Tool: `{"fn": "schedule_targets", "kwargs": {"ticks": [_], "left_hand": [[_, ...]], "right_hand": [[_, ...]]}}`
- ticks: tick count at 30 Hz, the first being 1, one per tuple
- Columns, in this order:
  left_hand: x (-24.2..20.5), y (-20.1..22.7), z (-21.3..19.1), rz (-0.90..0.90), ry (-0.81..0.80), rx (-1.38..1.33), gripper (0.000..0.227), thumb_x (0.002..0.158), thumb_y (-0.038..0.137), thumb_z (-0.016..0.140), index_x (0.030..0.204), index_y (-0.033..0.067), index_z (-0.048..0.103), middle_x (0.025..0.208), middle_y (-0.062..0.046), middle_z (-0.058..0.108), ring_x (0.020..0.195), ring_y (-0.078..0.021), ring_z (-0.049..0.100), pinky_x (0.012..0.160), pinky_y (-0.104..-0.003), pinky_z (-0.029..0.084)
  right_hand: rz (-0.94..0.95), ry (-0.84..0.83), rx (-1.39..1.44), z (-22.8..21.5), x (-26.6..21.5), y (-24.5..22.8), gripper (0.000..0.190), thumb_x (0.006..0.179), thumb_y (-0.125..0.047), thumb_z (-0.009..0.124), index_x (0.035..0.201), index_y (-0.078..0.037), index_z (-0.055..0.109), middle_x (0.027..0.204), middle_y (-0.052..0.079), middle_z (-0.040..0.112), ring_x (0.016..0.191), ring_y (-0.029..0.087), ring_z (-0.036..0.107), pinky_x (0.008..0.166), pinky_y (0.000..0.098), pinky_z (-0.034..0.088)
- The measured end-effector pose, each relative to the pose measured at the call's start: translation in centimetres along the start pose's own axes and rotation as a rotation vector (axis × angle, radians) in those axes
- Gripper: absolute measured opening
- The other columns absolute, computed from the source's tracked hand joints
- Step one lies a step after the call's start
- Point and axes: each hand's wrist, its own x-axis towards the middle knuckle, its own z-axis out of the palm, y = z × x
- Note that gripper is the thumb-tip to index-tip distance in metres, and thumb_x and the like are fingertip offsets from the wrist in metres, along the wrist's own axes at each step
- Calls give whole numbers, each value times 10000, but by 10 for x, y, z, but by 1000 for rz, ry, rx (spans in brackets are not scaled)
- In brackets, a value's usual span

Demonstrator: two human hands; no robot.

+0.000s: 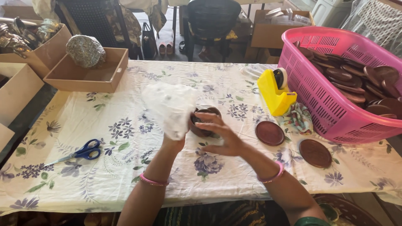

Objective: The person wipes round wooden lids one at a time with a cloth, then wraps wiped lids in clear plastic film and places the wrapped bundles into a cardboard tray beside the table. A pink basket holds a pile of unwiped lids.

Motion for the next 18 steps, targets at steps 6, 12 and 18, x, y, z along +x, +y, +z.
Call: {"fn": "schedule_targets", "kwargs": {"ticks": [6, 12, 18], "left_hand": [[-9, 12, 40, -14, -75, 240, 308, 986, 142, 594, 1255, -8, 590, 1090, -95, 701, 949, -166, 703, 770, -307, 600], [-8, 25, 58, -153, -7, 105, 274, 983, 89, 601, 1220, -46, 629, 1015, -117, 717, 830, -190, 716, 679, -325, 605], [-6, 26, 35, 88, -161, 502, 385, 955, 197, 608, 1281, -6, 600, 1152, -150, 711, 1014, -269, 711, 870, -404, 598]], "right_hand": [[179, 298, -246, 25, -14, 13, 544, 953, -118, 747, 1434, -51, 501, 1423, 129, 521, 1361, 288, 509, 1167, 406, 420], [-12, 204, -466, 18, -14, 9, 292, 793, -58, 766, 1032, -88, 603, 1188, 103, 610, 1174, 253, 549, 1058, 393, 414], [242, 205, 87, 15, -12, 8, 341, 807, -30, 693, 1125, -69, 574, 1137, 34, 582, 1160, 164, 533, 1028, 323, 409]]}}
